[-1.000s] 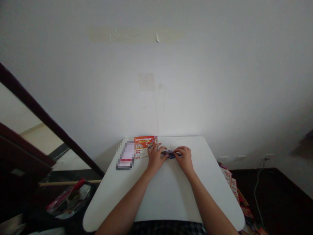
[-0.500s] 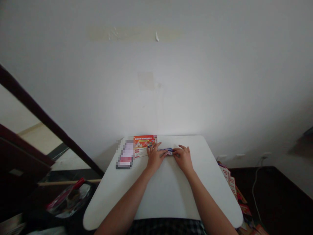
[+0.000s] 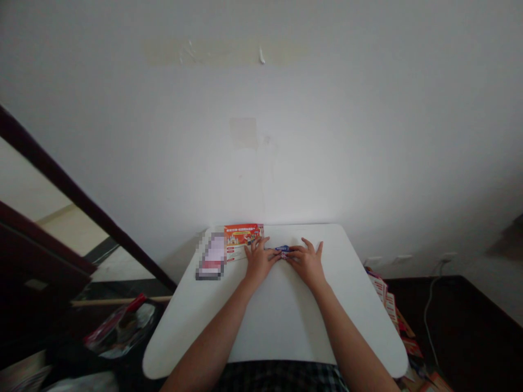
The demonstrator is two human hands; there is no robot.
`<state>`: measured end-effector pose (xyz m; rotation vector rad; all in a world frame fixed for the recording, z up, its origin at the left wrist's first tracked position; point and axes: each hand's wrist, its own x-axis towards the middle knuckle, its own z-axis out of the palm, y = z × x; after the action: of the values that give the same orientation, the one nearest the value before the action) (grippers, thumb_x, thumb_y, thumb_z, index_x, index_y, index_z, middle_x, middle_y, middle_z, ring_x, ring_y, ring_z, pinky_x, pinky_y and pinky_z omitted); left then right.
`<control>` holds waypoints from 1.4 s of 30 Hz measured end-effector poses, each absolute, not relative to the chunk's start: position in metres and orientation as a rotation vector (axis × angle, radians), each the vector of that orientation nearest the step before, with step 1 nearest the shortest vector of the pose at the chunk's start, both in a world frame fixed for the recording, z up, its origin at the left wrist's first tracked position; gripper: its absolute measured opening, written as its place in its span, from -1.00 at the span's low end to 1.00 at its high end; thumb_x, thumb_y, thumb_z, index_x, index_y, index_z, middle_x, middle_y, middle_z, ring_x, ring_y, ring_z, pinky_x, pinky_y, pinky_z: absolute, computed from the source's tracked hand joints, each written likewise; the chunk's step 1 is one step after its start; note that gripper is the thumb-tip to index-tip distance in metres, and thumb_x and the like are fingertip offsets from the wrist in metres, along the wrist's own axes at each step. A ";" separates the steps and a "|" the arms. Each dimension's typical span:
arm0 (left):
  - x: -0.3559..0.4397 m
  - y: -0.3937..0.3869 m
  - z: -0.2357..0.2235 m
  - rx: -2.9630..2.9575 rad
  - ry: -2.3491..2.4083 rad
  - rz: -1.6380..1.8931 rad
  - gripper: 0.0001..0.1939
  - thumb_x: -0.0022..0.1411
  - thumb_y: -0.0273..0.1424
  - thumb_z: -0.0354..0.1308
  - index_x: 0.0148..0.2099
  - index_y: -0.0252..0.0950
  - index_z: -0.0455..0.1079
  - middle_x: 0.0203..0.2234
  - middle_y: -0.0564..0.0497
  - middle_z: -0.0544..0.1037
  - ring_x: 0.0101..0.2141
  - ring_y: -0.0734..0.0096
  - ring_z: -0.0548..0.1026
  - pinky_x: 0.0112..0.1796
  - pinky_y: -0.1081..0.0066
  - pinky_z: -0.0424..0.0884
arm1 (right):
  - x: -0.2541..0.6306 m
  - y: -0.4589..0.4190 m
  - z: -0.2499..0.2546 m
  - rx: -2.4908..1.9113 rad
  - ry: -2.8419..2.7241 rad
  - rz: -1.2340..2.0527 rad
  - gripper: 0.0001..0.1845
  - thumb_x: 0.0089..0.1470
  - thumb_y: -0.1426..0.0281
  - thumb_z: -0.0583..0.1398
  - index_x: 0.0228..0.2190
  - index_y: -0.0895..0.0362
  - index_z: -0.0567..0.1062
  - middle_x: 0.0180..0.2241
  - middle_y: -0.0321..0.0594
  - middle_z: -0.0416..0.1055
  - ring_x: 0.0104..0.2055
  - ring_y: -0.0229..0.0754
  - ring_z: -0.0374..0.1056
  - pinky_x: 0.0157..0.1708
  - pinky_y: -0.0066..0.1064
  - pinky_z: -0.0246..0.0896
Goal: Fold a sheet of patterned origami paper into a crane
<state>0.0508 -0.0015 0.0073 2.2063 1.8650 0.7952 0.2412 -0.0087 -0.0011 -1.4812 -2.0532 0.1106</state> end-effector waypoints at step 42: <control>0.048 0.014 0.003 2.289 1.605 0.882 -0.93 0.16 -0.33 0.32 -0.31 -0.19 0.59 0.21 -0.04 0.38 0.23 0.10 0.21 0.24 -0.06 0.05 | 0.232 -0.009 -0.002 -1.560 -1.929 0.044 -0.65 0.28 0.28 0.00 -0.28 -0.04 0.59 -0.19 -0.22 0.60 0.26 0.09 0.19 0.16 0.55 -0.69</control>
<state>0.0476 0.0135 0.0032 2.2895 1.6046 0.8815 0.2324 -0.0094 -0.0023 -1.5602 -1.9293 0.0436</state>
